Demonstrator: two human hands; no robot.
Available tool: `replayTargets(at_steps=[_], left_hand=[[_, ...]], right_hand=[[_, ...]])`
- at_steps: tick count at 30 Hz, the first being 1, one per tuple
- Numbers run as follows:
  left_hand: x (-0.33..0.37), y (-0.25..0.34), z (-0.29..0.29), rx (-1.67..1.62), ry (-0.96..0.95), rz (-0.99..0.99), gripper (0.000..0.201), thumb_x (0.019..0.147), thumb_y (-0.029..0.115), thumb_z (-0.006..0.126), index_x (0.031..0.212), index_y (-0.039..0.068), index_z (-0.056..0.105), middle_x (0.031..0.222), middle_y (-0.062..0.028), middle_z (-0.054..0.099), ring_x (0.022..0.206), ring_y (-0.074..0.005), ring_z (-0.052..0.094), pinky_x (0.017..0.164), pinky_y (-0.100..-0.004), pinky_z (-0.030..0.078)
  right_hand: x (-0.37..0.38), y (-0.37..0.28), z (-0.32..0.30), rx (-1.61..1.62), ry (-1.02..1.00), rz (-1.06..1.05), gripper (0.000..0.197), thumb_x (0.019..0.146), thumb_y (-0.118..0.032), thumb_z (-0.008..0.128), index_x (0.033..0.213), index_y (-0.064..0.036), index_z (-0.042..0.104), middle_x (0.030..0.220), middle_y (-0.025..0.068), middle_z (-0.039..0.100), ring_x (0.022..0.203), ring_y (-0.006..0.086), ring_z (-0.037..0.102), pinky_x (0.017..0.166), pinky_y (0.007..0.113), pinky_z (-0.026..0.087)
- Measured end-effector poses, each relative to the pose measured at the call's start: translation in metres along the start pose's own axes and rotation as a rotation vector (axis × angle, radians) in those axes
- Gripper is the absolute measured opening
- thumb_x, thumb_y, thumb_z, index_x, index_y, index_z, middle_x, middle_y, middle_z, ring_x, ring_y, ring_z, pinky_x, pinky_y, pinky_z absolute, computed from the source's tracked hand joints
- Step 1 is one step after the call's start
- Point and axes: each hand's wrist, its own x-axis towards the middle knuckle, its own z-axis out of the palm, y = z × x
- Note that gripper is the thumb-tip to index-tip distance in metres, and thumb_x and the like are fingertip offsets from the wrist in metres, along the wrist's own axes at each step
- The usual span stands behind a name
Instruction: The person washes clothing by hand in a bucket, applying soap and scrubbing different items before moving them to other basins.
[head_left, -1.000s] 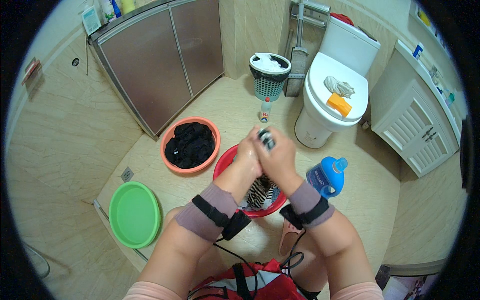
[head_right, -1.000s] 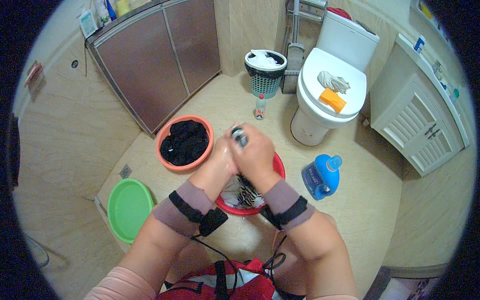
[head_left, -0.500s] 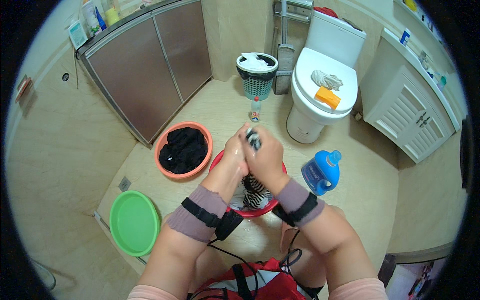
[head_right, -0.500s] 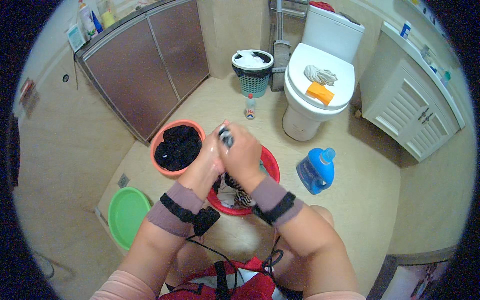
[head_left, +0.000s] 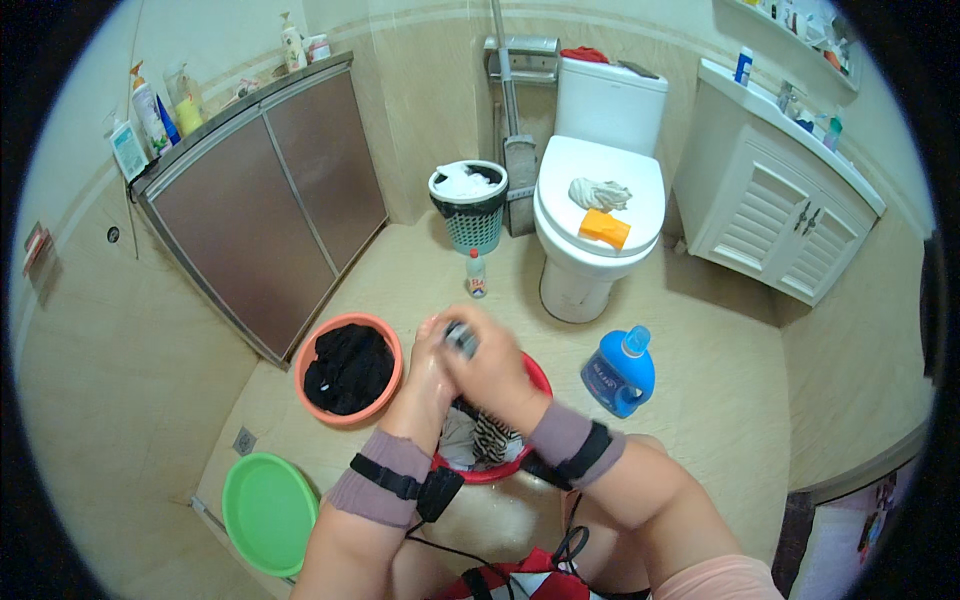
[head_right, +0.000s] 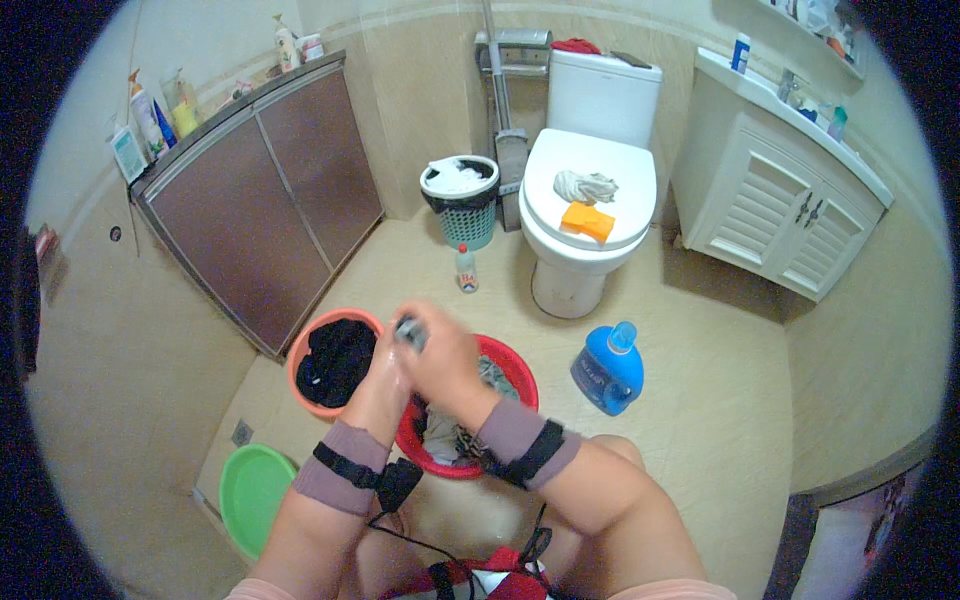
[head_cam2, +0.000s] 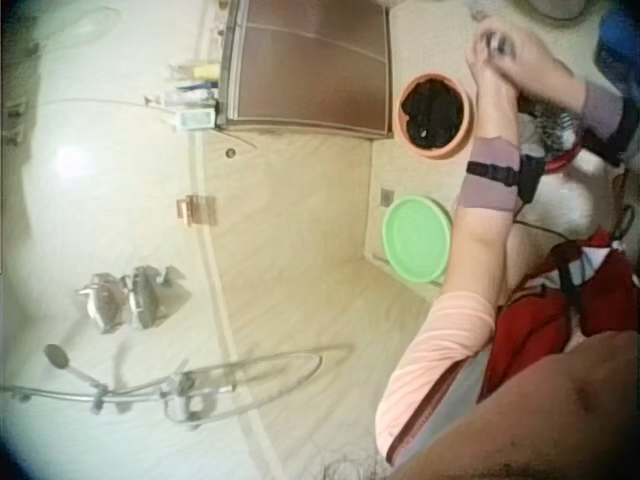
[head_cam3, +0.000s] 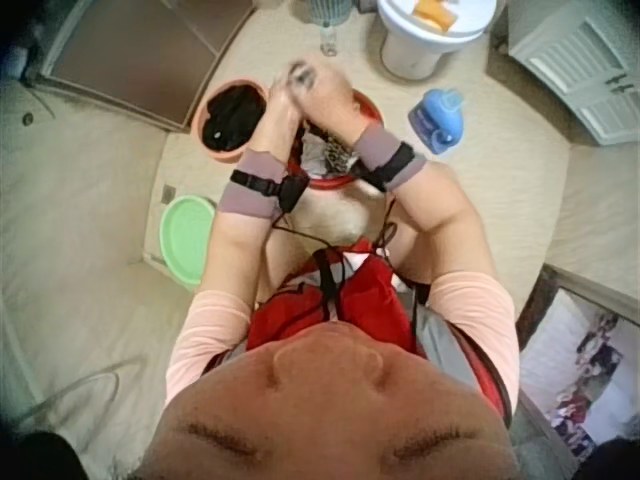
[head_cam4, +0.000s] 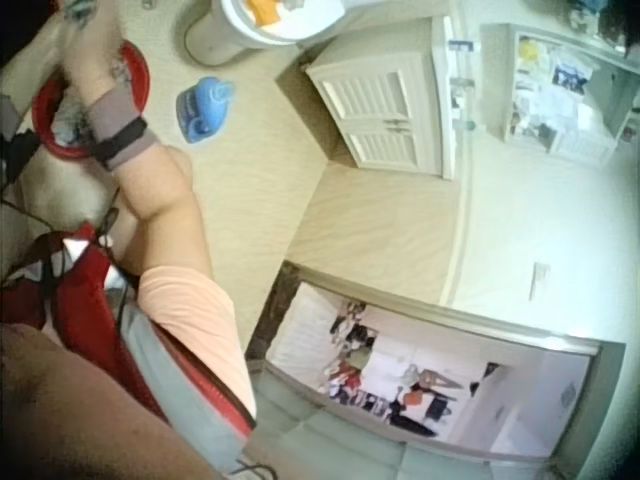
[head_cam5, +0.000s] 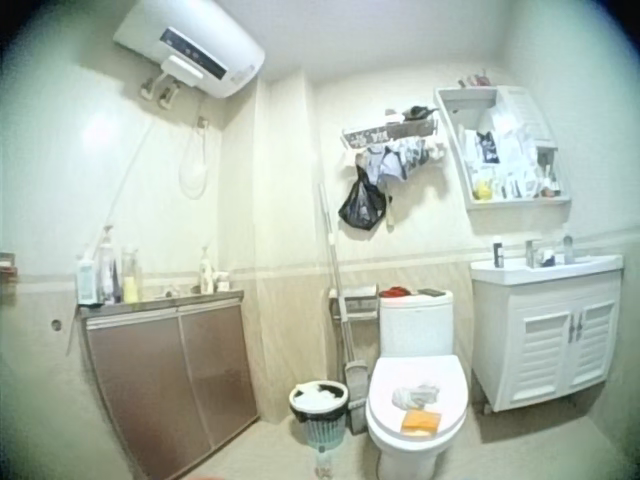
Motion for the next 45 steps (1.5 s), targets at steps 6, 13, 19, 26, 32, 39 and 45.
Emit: replayTargets(at_steps=[6, 13, 19, 26, 32, 39, 45], left_hand=[[-0.027, -0.017, 0.040, 0.283, 0.078, -0.275, 0.041, 0.096, 0.047, 0.048, 0.108, 0.010, 0.059, 0.095, -0.0075, 0.065, 0.092, -0.0202, 0.063, 0.081, -0.0407, 0.051], [0.001, 0.017, -0.026, 0.023, -0.186, -0.193, 0.035, 0.096, 0.044, 0.049, 0.096, 0.011, 0.059, 0.087, -0.0089, 0.064, 0.080, -0.0232, 0.064, 0.072, -0.0414, 0.053], [-0.014, -0.014, 0.024, 0.291, 0.121, -0.165, 0.037, 0.096, 0.045, 0.048, 0.093, 0.010, 0.058, 0.083, -0.0067, 0.063, 0.076, -0.0218, 0.063, 0.070, -0.0396, 0.053], [-0.015, 0.008, 0.007, 0.111, 0.071, -0.102, 0.037, 0.096, 0.044, 0.048, 0.093, 0.009, 0.057, 0.085, -0.0091, 0.063, 0.075, -0.0220, 0.063, 0.069, -0.0379, 0.052], [-0.018, 0.012, 0.021, 0.312, 0.022, -0.127, 0.036, 0.096, 0.043, 0.048, 0.085, 0.011, 0.059, 0.082, -0.0054, 0.066, 0.075, -0.0213, 0.064, 0.068, -0.0390, 0.053], [-0.008, 0.025, 0.014, 0.069, 0.128, 0.042, 0.040, 0.097, 0.047, 0.046, 0.095, 0.009, 0.057, 0.088, -0.0100, 0.064, 0.081, -0.0279, 0.064, 0.077, -0.0464, 0.054], [0.007, 0.009, -0.004, 0.067, 0.048, -0.072, 0.034, 0.099, 0.033, 0.042, 0.103, 0.006, 0.062, 0.098, -0.0113, 0.067, 0.091, -0.0274, 0.066, 0.082, -0.0455, 0.054]], right_hand=[[0.011, 0.034, -0.012, -0.185, 0.021, 0.085, 0.020, 0.075, -0.018, 0.067, 0.093, -0.0127, 0.059, 0.083, 0.0131, 0.065, 0.077, 0.0364, 0.063, 0.064, 0.047, 0.049], [-0.006, -0.017, 0.009, -0.105, -0.035, -0.126, 0.020, 0.075, -0.017, 0.065, 0.094, -0.0124, 0.060, 0.083, 0.0134, 0.065, 0.079, 0.0368, 0.063, 0.066, 0.046, 0.049], [0.013, 0.029, -0.005, -0.252, 0.002, 0.165, 0.021, 0.078, -0.019, 0.064, 0.097, -0.0128, 0.060, 0.081, 0.0161, 0.065, 0.075, 0.0400, 0.062, 0.064, 0.049, 0.048], [-0.004, 0.003, 0.016, -0.095, 0.005, -0.028, 0.016, 0.080, -0.015, 0.064, 0.094, -0.0094, 0.059, 0.077, 0.0187, 0.063, 0.075, 0.0415, 0.060, 0.063, 0.046, 0.047], [0.019, 0.067, 0.015, 0.098, -0.045, 0.352, 0.029, 0.088, -0.032, 0.061, 0.093, -0.0038, 0.061, 0.075, 0.0176, 0.064, 0.072, 0.0292, 0.063, 0.064, 0.040, 0.048], [0.013, 0.060, 0.017, 0.284, -0.177, 0.354, 0.036, 0.088, -0.035, 0.063, 0.093, 0.0006, 0.060, 0.077, 0.0192, 0.064, 0.071, 0.0269, 0.063, 0.066, 0.036, 0.048], [0.019, 0.020, 0.001, -0.047, 0.058, 0.126, 0.017, 0.086, -0.018, 0.064, 0.092, -0.0026, 0.060, 0.076, 0.0165, 0.062, 0.069, 0.0293, 0.062, 0.065, 0.034, 0.048]])
